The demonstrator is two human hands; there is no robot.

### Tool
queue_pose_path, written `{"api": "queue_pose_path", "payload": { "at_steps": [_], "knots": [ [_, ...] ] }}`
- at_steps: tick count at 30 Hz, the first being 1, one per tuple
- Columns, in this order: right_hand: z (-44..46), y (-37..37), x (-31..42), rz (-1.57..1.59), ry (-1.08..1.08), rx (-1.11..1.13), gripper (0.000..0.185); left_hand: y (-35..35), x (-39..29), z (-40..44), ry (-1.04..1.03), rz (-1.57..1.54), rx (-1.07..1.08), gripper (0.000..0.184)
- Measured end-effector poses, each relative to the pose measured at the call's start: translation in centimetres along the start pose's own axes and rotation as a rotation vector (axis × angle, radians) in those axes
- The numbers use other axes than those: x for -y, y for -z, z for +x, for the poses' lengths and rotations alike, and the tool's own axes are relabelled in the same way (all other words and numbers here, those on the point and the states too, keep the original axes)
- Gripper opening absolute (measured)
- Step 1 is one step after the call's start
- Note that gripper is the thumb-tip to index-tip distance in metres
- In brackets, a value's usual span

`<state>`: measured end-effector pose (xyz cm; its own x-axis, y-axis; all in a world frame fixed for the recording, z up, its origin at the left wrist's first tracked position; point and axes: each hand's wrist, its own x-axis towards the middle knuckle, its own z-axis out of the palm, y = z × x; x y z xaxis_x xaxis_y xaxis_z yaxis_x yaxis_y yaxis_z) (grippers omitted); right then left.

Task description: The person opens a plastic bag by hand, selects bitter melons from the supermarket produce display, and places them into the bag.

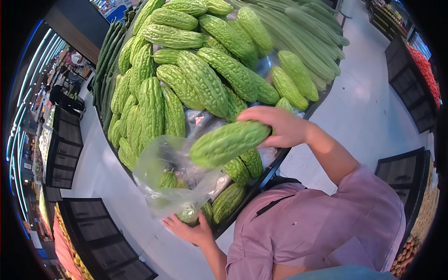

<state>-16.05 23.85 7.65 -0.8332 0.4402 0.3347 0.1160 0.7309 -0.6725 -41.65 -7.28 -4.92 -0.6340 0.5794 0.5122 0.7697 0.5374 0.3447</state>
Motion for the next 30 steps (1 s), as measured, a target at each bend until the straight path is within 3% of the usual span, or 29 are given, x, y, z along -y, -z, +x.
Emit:
{"api": "queue_pose_path", "payload": {
  "at_steps": [1, 5, 8, 12, 18, 30],
  "knots": [
    [-2.0, 0.2, -1.0, -0.026, -0.106, -0.07, 0.075, -0.1, -0.1, 0.1, -0.001, 0.001, 0.005, 0.093],
    [-8.3, -1.0, -3.9, 0.569, -0.39, -0.514, 0.077, 0.1, -0.1, 0.2, -0.051, -0.008, -0.031, 0.087],
    [-10.9, -2.1, -5.3, 0.804, -0.51, -0.578, 0.074, -0.2, 0.0, 0.4, -0.087, -0.009, -0.048, 0.085],
    [-10.8, -5.2, -4.4, 0.809, -0.522, -0.599, 0.069, -0.2, -0.4, 0.2, -0.104, 0.015, -0.082, 0.084],
    [-11.0, -11.2, -1.2, 0.994, -0.689, -0.892, 0.058, -0.1, -0.7, 0.5, -0.113, -0.024, -0.093, 0.082],
    [-9.7, -14.8, -4.0, 0.762, -0.715, -0.957, 0.063, -0.4, -0.5, 0.2, -0.157, -0.024, -0.124, 0.082]
  ]
}}
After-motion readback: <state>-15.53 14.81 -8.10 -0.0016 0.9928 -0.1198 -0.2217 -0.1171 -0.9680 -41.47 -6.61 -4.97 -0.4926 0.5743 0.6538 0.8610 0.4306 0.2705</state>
